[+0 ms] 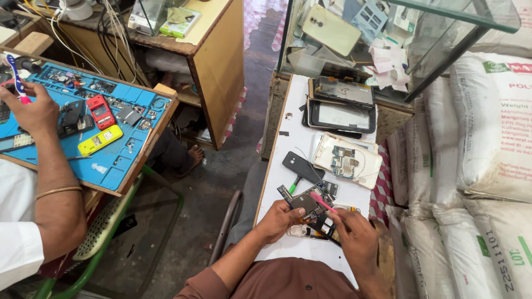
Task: The person uses a pink brush to clean a disassembled mobile phone motherboard held in their left hand. The person repeatedly brushes the surface of the circuit board while seated at a workbench.
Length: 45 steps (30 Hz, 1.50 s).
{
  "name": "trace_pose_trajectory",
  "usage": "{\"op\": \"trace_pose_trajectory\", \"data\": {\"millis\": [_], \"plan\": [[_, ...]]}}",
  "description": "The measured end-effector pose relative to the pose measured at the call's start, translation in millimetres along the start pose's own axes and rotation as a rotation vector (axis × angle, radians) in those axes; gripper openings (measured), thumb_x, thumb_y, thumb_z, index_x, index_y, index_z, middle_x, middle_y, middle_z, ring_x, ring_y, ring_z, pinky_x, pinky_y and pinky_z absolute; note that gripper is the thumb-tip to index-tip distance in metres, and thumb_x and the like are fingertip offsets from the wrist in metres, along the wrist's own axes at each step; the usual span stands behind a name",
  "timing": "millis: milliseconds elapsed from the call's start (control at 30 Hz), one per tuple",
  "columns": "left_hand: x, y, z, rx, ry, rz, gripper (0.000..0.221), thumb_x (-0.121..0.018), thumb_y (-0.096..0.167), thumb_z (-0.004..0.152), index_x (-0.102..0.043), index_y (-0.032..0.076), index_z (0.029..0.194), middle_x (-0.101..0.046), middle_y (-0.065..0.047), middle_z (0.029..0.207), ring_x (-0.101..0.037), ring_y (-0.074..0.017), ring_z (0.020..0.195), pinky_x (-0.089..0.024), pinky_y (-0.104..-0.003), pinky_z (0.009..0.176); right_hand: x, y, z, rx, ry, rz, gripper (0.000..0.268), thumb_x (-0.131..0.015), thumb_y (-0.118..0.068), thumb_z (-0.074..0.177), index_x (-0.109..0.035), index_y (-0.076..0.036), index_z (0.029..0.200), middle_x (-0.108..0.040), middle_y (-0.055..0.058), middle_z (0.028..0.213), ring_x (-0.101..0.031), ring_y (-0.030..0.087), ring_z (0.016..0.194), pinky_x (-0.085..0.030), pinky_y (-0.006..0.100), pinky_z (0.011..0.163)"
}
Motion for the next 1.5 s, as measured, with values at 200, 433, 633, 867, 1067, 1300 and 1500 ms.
{"op": "trace_pose_trajectory", "data": {"millis": [200, 433, 633, 867, 1067, 1300, 1500], "plan": [[-5.3, 11.5, 2.4, -0.037, -0.001, -0.089, 0.025, -0.054, 0.006, 0.104, -0.065, -0.012, 0.118, -0.072, -0.016, 0.118, -0.071, -0.0229, 0.107, -0.06, -0.042, 0.105, 12.1, 0.1, 5.3, 0.078, 0.042, -0.085, 0.016, -0.077, -0.013, 0.087, -0.077, -0.003, 0.099, -0.075, 0.009, 0.087, -0.07, 0.013, 0.07, -0.053, 0.029, 0.062], [-8.0, 13.1, 1.5, -0.023, -0.008, -0.111, 0.024, -0.056, 0.003, 0.102, -0.064, -0.01, 0.121, -0.072, -0.016, 0.119, -0.072, -0.0247, 0.108, -0.059, -0.042, 0.103, 4.1, 6.2, 7.8, 0.0, 0.047, -0.063, 0.019, -0.077, -0.017, 0.088, -0.076, -0.003, 0.101, -0.073, 0.009, 0.082, -0.067, 0.013, 0.064, -0.053, 0.03, 0.059], [-3.5, 11.3, 1.3, -0.024, -0.002, -0.141, 0.025, -0.062, 0.004, 0.101, -0.064, -0.012, 0.12, -0.073, -0.018, 0.115, -0.072, -0.0259, 0.106, -0.061, -0.041, 0.099, 2.0, 9.2, 13.6, 0.011, -0.003, -0.101, 0.02, -0.076, -0.019, 0.089, -0.077, -0.003, 0.102, -0.074, 0.009, 0.083, -0.067, 0.012, 0.062, -0.054, 0.029, 0.057], [0.2, 6.7, 1.2, 0.01, -0.007, -0.102, 0.051, -0.068, 0.002, 0.093, -0.055, 0.002, 0.142, -0.071, -0.008, 0.119, -0.069, -0.0173, 0.103, -0.059, -0.034, 0.085, 2.6, 11.0, 7.0, 0.095, 0.012, -0.042, 0.02, -0.075, -0.016, 0.089, -0.074, -0.001, 0.102, -0.073, 0.01, 0.083, -0.065, 0.012, 0.063, -0.052, 0.03, 0.058], [-5.5, 8.4, 1.6, 0.007, -0.067, -0.086, 0.055, -0.068, 0.002, 0.096, -0.051, -0.002, 0.148, -0.069, -0.009, 0.121, -0.069, -0.0178, 0.106, -0.061, -0.035, 0.088, -4.5, 8.2, 7.4, 0.152, -0.034, -0.109, 0.018, -0.078, -0.016, 0.086, -0.075, -0.002, 0.096, -0.07, 0.01, 0.076, -0.061, 0.015, 0.06, -0.049, 0.032, 0.056], [-14.8, 20.4, -3.3, 0.011, -0.091, -0.138, 0.06, -0.068, 0.004, 0.093, -0.048, -0.001, 0.149, -0.068, -0.01, 0.126, -0.067, -0.0185, 0.112, -0.058, -0.034, 0.095, 3.8, 19.1, 3.9, 0.087, 0.107, -0.082, 0.019, -0.077, -0.016, 0.09, -0.073, -0.001, 0.101, -0.07, 0.009, 0.079, -0.064, 0.014, 0.061, -0.051, 0.031, 0.057], [-18.1, 23.5, -4.9, 0.021, -0.078, -0.106, 0.061, -0.069, 0.004, 0.092, -0.047, -0.002, 0.149, -0.068, -0.01, 0.126, -0.066, -0.0188, 0.114, -0.056, -0.033, 0.1, 3.6, 31.2, 2.2, -0.014, 0.05, -0.025, 0.016, -0.074, -0.017, 0.091, -0.075, -0.004, 0.1, -0.072, 0.006, 0.08, -0.065, 0.012, 0.059, -0.051, 0.03, 0.049]]}}
Point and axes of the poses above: each hand's wrist, its own z-axis towards the middle knuckle, its own x-axis out of the back of the hand, y = z × x, the point moved 4 cm from there along z, towards the middle knuckle
